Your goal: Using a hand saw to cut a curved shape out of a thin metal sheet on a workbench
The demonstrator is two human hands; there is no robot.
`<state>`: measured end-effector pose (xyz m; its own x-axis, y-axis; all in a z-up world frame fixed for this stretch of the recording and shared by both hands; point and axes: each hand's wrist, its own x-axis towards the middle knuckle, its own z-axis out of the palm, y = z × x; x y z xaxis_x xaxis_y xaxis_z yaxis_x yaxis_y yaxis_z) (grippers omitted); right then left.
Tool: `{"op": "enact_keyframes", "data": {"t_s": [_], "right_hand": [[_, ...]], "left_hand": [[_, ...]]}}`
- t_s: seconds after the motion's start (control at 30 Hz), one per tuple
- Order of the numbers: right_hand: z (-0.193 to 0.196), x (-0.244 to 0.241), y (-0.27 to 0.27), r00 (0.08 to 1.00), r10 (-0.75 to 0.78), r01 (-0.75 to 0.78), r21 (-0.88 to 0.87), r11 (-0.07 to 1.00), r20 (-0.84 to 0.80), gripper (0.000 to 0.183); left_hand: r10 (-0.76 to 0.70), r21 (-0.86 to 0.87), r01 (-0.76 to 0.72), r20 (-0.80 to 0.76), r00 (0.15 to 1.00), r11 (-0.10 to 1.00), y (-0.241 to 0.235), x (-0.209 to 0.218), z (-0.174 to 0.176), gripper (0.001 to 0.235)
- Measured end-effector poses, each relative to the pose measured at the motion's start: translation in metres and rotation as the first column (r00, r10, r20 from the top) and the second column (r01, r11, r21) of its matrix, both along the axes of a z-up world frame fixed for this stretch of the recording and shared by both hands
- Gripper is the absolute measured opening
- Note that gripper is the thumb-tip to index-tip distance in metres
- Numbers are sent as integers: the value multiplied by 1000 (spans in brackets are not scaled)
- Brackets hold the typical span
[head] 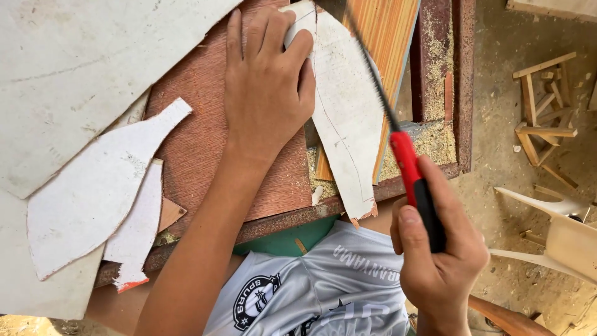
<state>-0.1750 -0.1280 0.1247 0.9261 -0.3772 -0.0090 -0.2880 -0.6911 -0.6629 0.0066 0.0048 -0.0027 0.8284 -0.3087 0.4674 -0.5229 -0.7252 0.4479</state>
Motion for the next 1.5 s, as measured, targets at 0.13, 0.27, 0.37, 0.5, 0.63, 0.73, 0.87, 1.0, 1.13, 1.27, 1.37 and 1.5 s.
{"op": "enact_keyframes", "data": {"t_s": [0.13,0.27,0.37,0.5,0.63,0.73,0.87,1.0,1.13,1.27,1.37,1.5], "right_hand": [[-6,0,-2,979,-46,10,178,984,200,49],[-7,-1,-10,984,-46,5,236,972,170,50],[-5,-3,-15,987,-50,14,225,974,153,50],[1,-9,-22,990,9,-37,192,981,143,50],[11,-21,-14,1000,14,-17,142,990,26,51],[19,-27,0,999,-40,41,90,995,-14,50],[42,-25,19,968,-190,196,22,980,-167,51],[47,-29,16,980,-134,133,-13,991,-147,52],[50,-28,18,985,-89,88,-17,996,-148,51],[47,-26,25,972,-176,182,23,983,-154,51],[49,-24,28,969,-193,193,-16,981,-156,51],[56,-20,27,976,-149,139,-68,988,-159,52]], "left_hand": [[-115,-29,113,-89,989,993,10,0,7,18],[-280,-15,283,-194,940,959,25,1,10,73],[-304,22,317,-230,925,948,28,1,19,109],[-217,160,257,-230,948,953,21,-3,10,118],[-120,172,157,-207,971,973,14,-9,4,116],[-72,188,116,-229,971,975,10,-12,2,119],[-53,183,96,-226,973,978,7,-10,1,123],[-65,159,102,-224,973,982,8,-10,1,121],[-90,135,121,-218,972,983,10,-9,-4,99],[-31,-23,28,-137,990,999,9,-7,3,23],[22,-39,-27,-123,992,999,5,-6,3,25],[32,-8,-33,-91,995,999,4,-7,0,22]]}}
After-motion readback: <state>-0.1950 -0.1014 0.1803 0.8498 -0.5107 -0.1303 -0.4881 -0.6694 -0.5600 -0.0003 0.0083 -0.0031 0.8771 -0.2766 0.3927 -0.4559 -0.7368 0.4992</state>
